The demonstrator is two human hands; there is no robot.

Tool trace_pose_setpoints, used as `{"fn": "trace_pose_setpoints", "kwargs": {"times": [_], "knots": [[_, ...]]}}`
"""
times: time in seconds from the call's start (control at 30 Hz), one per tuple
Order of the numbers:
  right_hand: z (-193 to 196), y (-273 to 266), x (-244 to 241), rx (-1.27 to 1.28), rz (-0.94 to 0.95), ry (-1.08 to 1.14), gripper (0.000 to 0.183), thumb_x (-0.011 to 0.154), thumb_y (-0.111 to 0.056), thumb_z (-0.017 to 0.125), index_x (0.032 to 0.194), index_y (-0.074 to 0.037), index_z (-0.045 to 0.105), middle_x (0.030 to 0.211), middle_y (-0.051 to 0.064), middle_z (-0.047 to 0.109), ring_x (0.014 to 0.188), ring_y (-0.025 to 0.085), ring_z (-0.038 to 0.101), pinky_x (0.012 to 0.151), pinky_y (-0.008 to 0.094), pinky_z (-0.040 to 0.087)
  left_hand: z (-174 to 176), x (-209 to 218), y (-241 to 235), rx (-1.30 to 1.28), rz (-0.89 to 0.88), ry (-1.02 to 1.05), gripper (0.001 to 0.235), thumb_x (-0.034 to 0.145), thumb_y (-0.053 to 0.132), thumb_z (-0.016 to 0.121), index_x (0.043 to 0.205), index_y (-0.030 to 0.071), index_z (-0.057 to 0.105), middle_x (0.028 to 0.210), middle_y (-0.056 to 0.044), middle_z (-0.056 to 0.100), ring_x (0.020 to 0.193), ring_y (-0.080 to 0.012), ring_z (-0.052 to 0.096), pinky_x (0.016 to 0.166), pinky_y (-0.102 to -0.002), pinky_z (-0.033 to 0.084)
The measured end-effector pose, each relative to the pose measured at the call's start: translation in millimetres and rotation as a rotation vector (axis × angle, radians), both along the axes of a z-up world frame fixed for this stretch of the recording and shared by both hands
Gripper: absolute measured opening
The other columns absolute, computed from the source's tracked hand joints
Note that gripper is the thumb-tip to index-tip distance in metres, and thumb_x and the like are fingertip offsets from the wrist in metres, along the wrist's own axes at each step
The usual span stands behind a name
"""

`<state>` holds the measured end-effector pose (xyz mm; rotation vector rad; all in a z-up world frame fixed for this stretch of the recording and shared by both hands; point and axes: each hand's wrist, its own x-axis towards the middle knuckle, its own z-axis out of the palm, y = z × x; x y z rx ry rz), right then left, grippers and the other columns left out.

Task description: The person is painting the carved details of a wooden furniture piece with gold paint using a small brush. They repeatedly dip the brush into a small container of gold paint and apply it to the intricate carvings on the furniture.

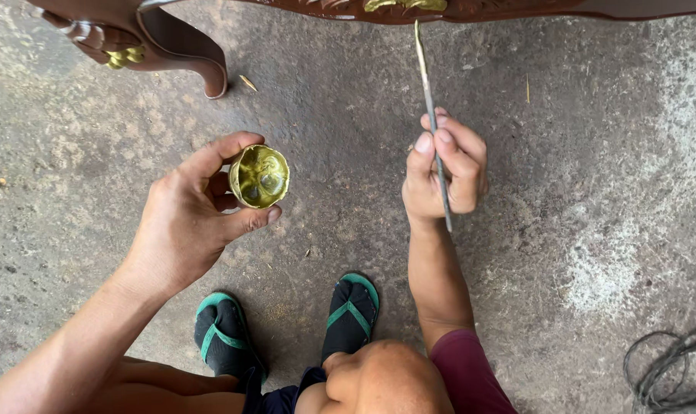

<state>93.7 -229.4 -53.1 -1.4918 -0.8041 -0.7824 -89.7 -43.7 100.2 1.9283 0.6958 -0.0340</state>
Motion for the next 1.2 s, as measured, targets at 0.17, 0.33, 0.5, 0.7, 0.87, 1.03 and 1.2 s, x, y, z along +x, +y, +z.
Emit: {"fn": "trace_pose_setpoints", "kwargs": {"times": [0.17,0.33,0.5,0.7,0.87,1.03,1.2], "knots": [[4.5,6.9,1.0,-0.062,-0.034,-0.035,0.013,0.102,-0.004,0.070,0.112,-0.002,0.061,0.108,0.016,0.068,0.097,0.029,0.075,0.090,0.041,0.070,-9.0,-5.8,5.5,-0.004,0.005,0.054,0.072,0.073,0.009,0.087,0.139,0.008,0.059,0.118,-0.004,0.076,0.105,-0.0121,0.074,0.093,-0.028,0.063],[2.3,11.8,2.6,-0.073,-0.051,-0.047,0.013,0.102,-0.004,0.069,0.112,-0.002,0.062,0.109,0.016,0.068,0.098,0.029,0.075,0.090,0.041,0.071,-13.8,-7.8,10.9,-0.004,-0.003,0.051,0.072,0.074,0.009,0.087,0.140,0.007,0.057,0.120,-0.005,0.075,0.106,-0.0131,0.074,0.092,-0.029,0.063],[-2.2,18.5,5.2,-0.078,-0.049,-0.059,0.012,0.102,-0.005,0.069,0.112,-0.003,0.061,0.109,0.016,0.067,0.099,0.029,0.075,0.089,0.040,0.070,-15.8,-9.7,17.2,0.037,-0.008,0.078,0.073,0.074,0.011,0.086,0.141,0.008,0.057,0.115,-0.006,0.077,0.104,-0.0131,0.076,0.090,-0.029,0.064],[-5.1,16.1,3.7,-0.056,-0.066,-0.092,0.012,0.103,-0.004,0.068,0.113,-0.003,0.061,0.109,0.015,0.066,0.100,0.027,0.075,0.091,0.039,0.071,-16.6,-11.1,22.0,0.062,-0.029,0.086,0.074,0.073,0.012,0.088,0.140,0.008,0.057,0.114,-0.006,0.077,0.104,-0.0133,0.075,0.089,-0.030,0.064],[-9.4,20.1,5.6,-0.077,-0.074,-0.103,0.012,0.102,-0.003,0.068,0.112,-0.002,0.062,0.108,0.015,0.067,0.099,0.026,0.074,0.090,0.039,0.070,-16.8,-11.2,21.2,0.040,-0.022,0.046,0.072,0.074,0.011,0.087,0.139,0.006,0.058,0.117,-0.006,0.076,0.105,-0.0136,0.075,0.090,-0.029,0.063],[-9.0,19.8,2.7,-0.089,-0.073,-0.095,0.012,0.102,-0.003,0.069,0.112,-0.003,0.062,0.108,0.015,0.067,0.099,0.027,0.074,0.090,0.040,0.071,-16.5,-12.6,21.6,0.063,-0.023,0.061,0.073,0.073,0.011,0.088,0.139,0.007,0.058,0.116,-0.006,0.076,0.104,-0.0134,0.075,0.089,-0.029,0.063],[-12.2,14.0,2.4,-0.108,-0.070,-0.084,0.011,0.104,-0.005,0.067,0.111,-0.002,0.060,0.108,0.016,0.066,0.098,0.028,0.075,0.091,0.040,0.070,-14.8,-10.5,20.0,0.023,-0.016,0.032,0.070,0.075,0.010,0.086,0.140,0.007,0.058,0.118,-0.006,0.076,0.104,-0.0130,0.075,0.090,-0.029,0.064]]}}
